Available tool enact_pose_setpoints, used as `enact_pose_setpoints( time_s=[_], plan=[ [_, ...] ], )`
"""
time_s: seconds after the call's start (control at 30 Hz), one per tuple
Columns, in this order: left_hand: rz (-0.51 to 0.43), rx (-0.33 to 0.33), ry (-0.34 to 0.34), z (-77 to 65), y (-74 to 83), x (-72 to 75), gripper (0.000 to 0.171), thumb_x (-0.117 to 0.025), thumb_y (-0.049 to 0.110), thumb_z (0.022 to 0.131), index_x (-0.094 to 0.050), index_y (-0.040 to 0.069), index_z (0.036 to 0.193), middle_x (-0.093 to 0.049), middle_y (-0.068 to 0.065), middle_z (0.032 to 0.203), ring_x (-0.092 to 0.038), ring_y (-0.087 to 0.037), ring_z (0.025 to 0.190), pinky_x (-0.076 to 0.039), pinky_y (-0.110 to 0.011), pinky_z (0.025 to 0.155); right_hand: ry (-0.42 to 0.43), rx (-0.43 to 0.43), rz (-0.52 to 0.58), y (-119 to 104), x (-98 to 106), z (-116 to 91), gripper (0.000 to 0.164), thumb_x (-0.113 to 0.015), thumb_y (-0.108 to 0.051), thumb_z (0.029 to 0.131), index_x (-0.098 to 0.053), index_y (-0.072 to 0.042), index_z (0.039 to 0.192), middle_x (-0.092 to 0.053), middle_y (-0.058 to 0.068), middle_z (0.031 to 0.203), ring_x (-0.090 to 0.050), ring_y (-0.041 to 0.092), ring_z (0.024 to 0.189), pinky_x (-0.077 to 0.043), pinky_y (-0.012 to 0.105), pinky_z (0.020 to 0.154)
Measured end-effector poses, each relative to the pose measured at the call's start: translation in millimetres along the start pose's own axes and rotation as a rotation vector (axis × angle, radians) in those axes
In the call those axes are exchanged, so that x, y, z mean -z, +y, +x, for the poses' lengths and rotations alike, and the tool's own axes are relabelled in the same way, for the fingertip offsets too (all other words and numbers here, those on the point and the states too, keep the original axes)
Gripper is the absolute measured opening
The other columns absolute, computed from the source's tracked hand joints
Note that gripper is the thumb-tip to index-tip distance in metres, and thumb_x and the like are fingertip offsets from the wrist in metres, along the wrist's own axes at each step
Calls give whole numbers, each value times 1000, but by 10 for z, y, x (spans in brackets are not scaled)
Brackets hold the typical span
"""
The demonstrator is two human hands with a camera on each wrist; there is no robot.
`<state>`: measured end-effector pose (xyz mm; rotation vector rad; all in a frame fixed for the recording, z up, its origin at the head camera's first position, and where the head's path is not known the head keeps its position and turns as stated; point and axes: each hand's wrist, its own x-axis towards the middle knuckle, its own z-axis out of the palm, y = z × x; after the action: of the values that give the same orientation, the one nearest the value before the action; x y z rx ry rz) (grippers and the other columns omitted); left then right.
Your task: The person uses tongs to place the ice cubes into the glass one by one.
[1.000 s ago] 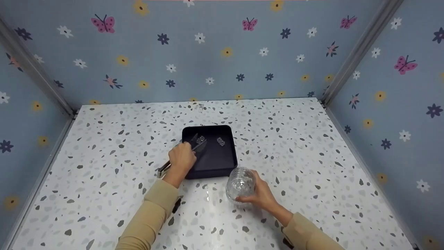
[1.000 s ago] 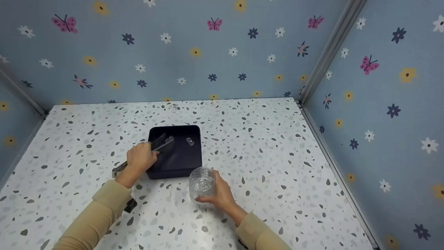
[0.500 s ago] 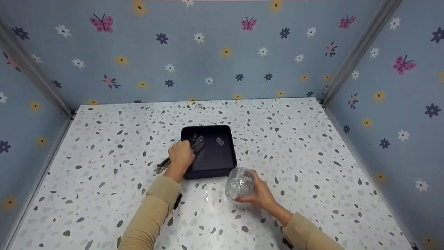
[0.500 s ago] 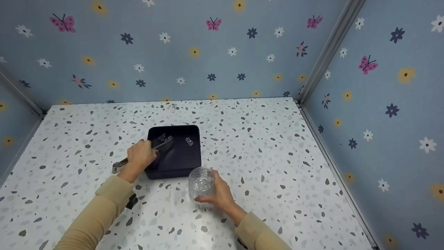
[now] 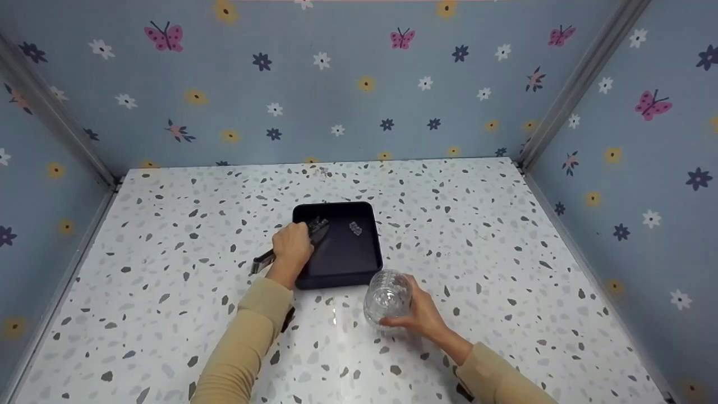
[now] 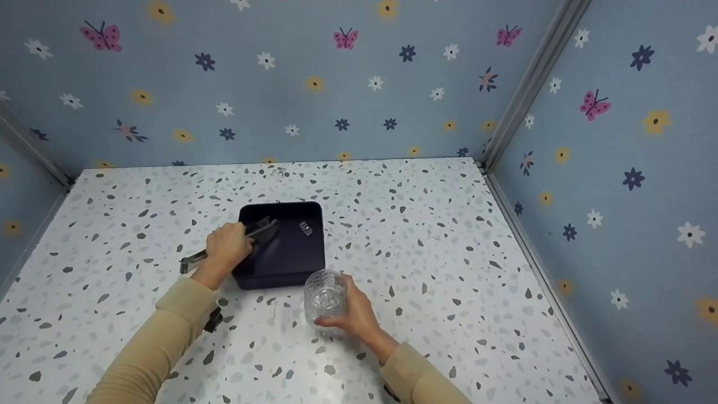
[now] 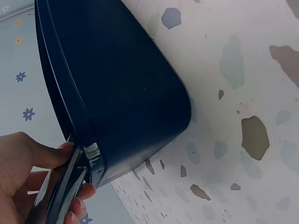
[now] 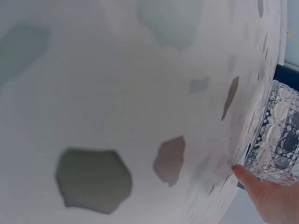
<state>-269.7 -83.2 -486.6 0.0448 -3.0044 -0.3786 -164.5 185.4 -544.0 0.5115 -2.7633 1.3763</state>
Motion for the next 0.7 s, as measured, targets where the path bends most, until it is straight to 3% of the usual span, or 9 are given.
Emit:
enact_pose_setpoints(
  time_s=[0.7],
  plan=[
    [18, -40, 28, 57, 34, -14, 11, -58, 3, 76, -65, -3, 81, -63, -21, 79, -61, -34, 68, -48, -43, 55, 2, 2, 16, 4, -2, -2, 92, -83, -36, 51, -37, -7, 125, -57, 10, 112, -55, 24, 101, -41, 39, 87]
  ],
)
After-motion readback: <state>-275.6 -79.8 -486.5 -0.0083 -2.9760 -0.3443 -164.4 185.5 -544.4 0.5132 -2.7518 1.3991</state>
